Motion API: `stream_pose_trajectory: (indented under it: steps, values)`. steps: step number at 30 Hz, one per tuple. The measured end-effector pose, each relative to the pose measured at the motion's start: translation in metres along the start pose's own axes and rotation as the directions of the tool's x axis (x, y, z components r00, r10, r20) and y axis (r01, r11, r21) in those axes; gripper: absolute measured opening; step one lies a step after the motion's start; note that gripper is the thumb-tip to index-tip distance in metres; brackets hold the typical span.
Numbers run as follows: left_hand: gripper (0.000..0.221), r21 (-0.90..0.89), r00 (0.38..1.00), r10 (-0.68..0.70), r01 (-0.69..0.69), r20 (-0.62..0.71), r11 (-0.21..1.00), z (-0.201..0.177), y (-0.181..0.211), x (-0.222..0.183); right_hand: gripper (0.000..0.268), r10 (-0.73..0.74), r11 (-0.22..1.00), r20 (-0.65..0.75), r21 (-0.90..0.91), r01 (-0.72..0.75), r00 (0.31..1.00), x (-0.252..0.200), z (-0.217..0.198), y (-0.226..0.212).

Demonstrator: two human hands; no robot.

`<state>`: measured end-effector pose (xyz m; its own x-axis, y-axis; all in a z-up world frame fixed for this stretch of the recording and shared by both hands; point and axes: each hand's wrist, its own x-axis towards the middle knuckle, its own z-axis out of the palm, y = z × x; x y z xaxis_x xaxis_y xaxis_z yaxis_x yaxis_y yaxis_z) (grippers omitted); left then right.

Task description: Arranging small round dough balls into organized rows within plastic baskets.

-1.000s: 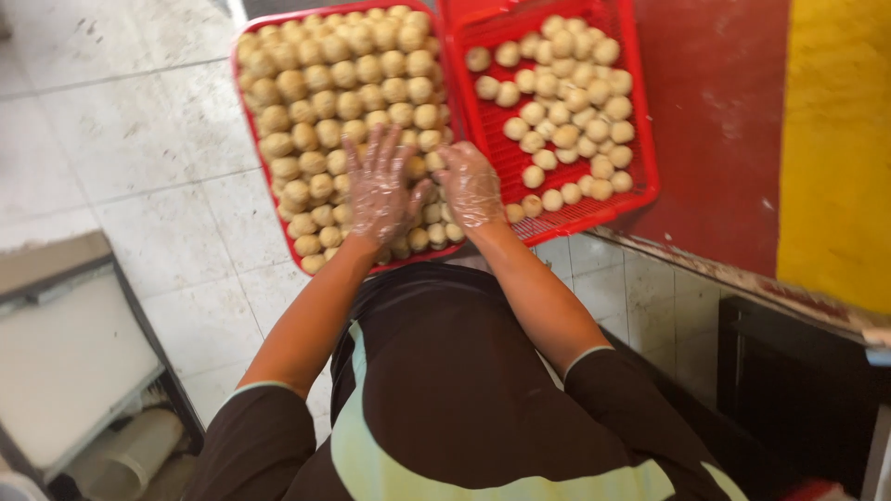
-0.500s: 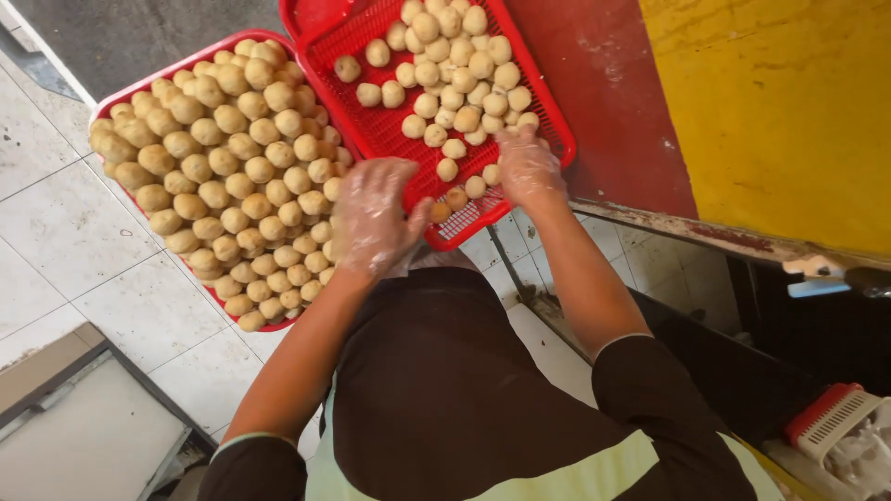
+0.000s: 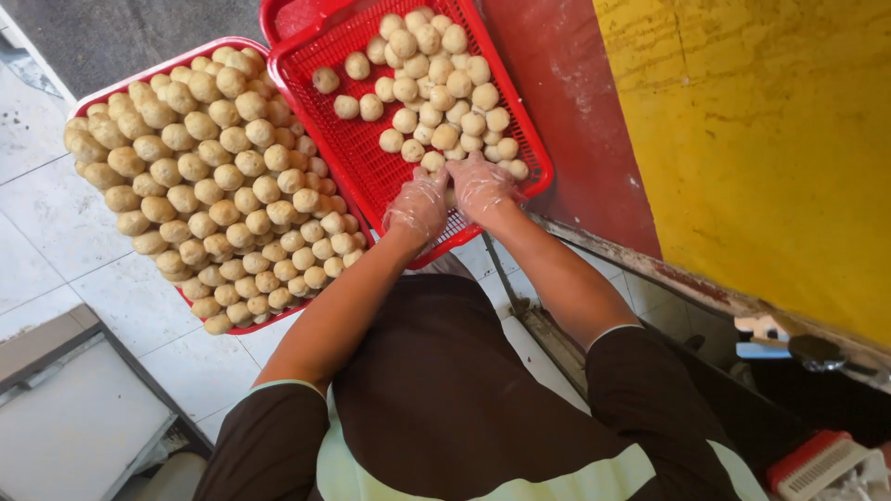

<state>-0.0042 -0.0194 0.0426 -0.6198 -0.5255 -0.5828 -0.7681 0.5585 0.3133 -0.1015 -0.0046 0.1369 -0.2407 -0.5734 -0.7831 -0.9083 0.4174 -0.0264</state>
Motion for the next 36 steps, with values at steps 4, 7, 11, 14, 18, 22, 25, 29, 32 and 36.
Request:
stream_pose_trajectory:
  steps: [4,7,11,14,18,22,25,29,32,36]
  values:
    - [0.047,-0.155,0.999,-0.03,0.034,0.028,0.987,0.013,-0.014,0.01,0.052,-0.045,0.998,0.039,-0.035,0.047,0.998,0.011,0.011,0.002]
    - [0.043,-0.311,0.996,-0.071,0.049,-0.058,0.949,0.036,-0.026,0.02,0.061,-0.181,0.983,-0.031,-0.015,0.181,0.983,0.04,0.039,0.012]
    - [0.027,-0.658,0.975,-0.116,-0.039,-0.189,0.752,0.017,-0.051,-0.024,0.049,-0.06,0.916,-0.175,0.38,0.124,0.983,0.017,0.032,-0.004]
    - [0.036,-0.763,0.959,-0.18,-0.052,-0.218,0.645,-0.012,-0.068,-0.074,0.047,0.052,0.711,-0.232,0.691,0.127,0.971,0.001,0.035,-0.017]
    - [0.044,-0.858,0.884,-0.361,-0.082,-0.298,0.506,-0.014,-0.115,-0.135,0.048,-0.098,0.412,-0.382,0.825,0.387,0.919,0.001,0.055,-0.049]
    - [0.045,-0.843,0.672,-0.58,-0.126,-0.461,0.524,0.031,-0.186,-0.17,0.05,-0.194,0.395,-0.352,0.826,0.402,0.916,-0.011,0.071,-0.127]
    - [0.043,-0.731,0.431,-0.624,-0.141,-0.652,0.667,0.071,-0.241,-0.19,0.049,-0.427,0.619,-0.556,0.395,0.679,0.713,0.015,0.115,-0.178]
    - [0.049,-0.608,0.27,-0.575,-0.05,-0.772,0.792,0.107,-0.291,-0.197,0.047,-0.559,0.634,-0.673,0.03,0.772,0.485,0.022,0.15,-0.251]
    - [0.051,-0.609,0.277,-0.566,-0.105,-0.777,0.786,0.112,-0.306,-0.202,0.045,-0.568,0.704,-0.674,-0.1,0.703,0.473,0.008,0.156,-0.288]
    - [0.041,-0.596,0.336,-0.521,-0.182,-0.785,0.782,0.103,-0.322,-0.205,0.053,-0.454,0.801,-0.748,-0.106,0.589,0.484,0.03,0.189,-0.305]
